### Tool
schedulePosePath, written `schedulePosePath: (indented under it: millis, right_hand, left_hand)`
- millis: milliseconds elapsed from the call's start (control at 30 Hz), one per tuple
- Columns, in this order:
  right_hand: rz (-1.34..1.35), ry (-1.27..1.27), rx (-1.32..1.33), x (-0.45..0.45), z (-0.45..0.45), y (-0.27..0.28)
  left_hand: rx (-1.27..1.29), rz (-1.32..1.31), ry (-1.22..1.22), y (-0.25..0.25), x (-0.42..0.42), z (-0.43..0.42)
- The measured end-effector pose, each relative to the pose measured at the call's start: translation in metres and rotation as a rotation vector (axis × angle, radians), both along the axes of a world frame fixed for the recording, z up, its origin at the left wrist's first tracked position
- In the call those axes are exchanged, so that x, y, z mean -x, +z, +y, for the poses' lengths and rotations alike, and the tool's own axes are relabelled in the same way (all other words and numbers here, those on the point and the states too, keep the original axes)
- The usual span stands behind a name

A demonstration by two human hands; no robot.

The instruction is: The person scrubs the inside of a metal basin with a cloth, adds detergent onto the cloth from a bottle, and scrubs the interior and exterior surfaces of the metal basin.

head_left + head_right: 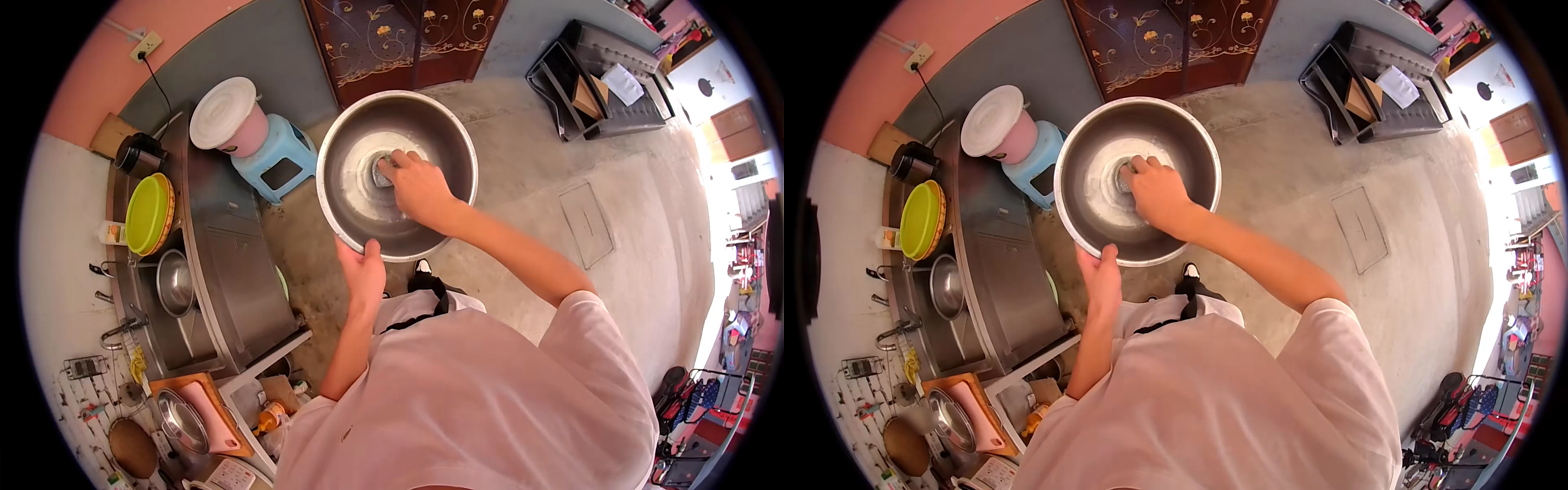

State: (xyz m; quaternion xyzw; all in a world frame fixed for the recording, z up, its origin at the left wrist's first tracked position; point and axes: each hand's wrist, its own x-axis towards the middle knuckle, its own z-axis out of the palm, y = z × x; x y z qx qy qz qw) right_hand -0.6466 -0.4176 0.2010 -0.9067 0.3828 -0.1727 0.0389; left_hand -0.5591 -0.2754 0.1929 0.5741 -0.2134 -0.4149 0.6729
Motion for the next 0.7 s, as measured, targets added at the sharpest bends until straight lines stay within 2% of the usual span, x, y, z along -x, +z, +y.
schedulePosePath:
  millis: [100, 167, 233, 333, 433, 500, 567, 600, 700]
  right_hand:
    - [-0.051, 0.145, -0.065, -0.003, -0.010, 0.005]
    - [-0.155, 0.062, 0.048, -0.005, -0.028, 0.003]
    - [-0.166, 0.154, -0.011, -0.008, -0.027, 0.005]
    - [-0.202, 0.067, -0.010, -0.001, -0.047, 0.006]
    - [-0.176, 0.185, -0.077, -0.007, -0.037, 0.001]
    - [-0.225, 0.190, -0.054, -0.005, -0.048, 0.001]
    - [-0.246, 0.088, -0.090, -0.007, -0.054, 0.005]
    - [-0.268, 0.193, -0.030, -0.011, -0.046, 0.001]
    - [-0.285, 0.158, -0.124, -0.011, -0.053, 0.004]
  left_hand:
    - [0.033, -0.067, 0.072, -0.002, 0.003, -0.014]
    - [0.022, -0.099, 0.109, 0.002, 0.010, -0.021]
    - [-0.014, -0.047, 0.152, 0.005, 0.015, -0.027]
    - [-0.028, -0.102, 0.217, 0.004, 0.022, -0.034]
    - [-0.010, -0.094, 0.227, 0.001, 0.031, -0.040]
    - [-0.029, -0.106, 0.251, -0.002, 0.031, -0.041]
    - [-0.038, -0.109, 0.291, -0.003, 0.032, -0.044]
    - [-0.044, -0.098, 0.293, -0.003, 0.033, -0.046]
    - [-0.045, -0.092, 0.304, 0.000, 0.031, -0.050]
